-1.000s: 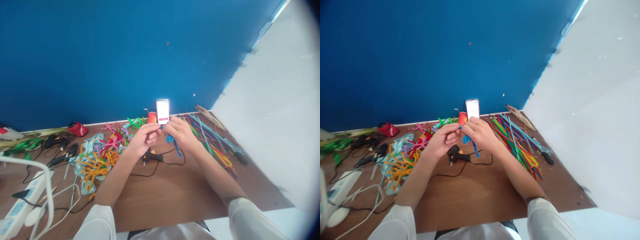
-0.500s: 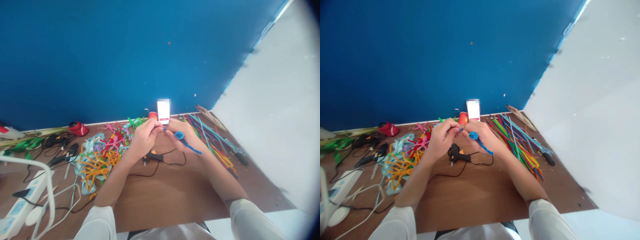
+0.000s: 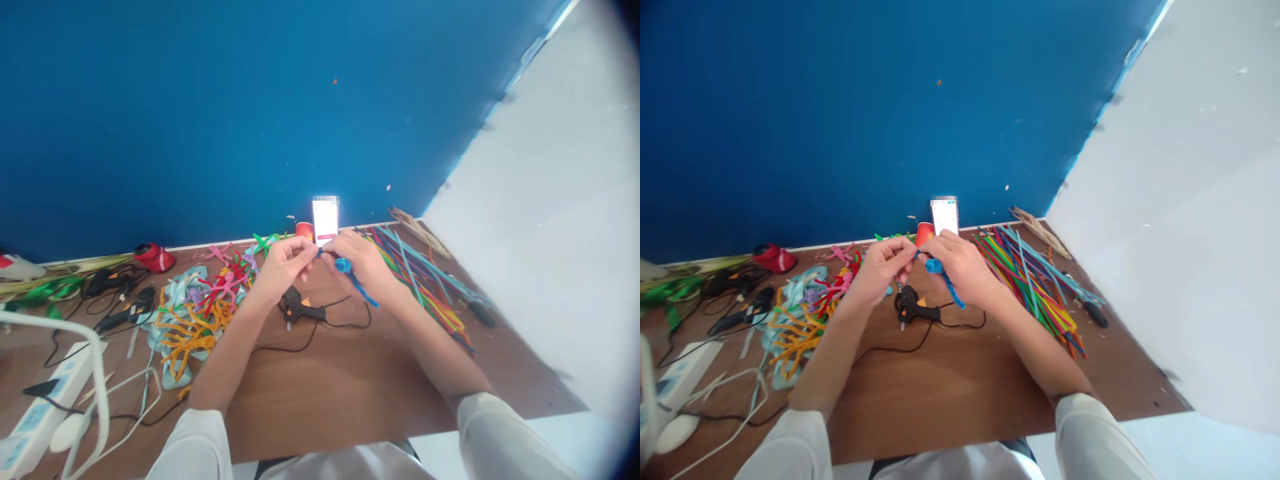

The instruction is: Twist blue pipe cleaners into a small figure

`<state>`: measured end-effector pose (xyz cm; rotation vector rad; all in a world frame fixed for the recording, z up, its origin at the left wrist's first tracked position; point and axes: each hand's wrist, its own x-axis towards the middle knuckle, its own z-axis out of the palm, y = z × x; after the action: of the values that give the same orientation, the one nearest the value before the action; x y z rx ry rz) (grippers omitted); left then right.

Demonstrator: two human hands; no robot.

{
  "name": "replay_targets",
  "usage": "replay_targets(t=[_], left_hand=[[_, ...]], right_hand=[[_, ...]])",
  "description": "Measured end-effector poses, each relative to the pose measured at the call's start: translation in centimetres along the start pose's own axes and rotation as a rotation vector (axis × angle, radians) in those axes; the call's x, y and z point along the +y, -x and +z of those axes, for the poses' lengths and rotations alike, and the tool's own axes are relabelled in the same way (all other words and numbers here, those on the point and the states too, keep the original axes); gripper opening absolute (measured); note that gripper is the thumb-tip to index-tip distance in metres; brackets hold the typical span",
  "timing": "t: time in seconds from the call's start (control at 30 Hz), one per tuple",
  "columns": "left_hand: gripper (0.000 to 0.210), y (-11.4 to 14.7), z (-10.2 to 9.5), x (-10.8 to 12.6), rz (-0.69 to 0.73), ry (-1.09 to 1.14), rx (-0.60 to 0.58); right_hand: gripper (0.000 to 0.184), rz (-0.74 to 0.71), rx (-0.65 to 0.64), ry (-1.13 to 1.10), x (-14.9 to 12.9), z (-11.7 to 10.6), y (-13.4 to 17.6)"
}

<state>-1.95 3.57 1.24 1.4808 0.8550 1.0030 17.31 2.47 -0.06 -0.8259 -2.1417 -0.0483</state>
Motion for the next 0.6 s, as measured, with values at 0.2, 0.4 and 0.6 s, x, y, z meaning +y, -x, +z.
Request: replay_targets(t=[0.2,0.4,0.6], left_hand=[[0.022,0.2,-0.4,-0.2,0.502,-0.627,0.051],[0.012,0.1,-1.5,-1.1,0.992,-1.155,0.051],[0.018,-0.1,-1.2,-1.4,1.005,-1.119,0.068]], right_hand=[[0.019,0.293,-0.019,-0.411,-1.2,-0.7,-0.7],[0.020,0.496,-0.042,-0.723,-1.5,-0.6,-0.8],[0.018,0.500,-0.056,-0.662,-1.8,-0.6,-0.8]])
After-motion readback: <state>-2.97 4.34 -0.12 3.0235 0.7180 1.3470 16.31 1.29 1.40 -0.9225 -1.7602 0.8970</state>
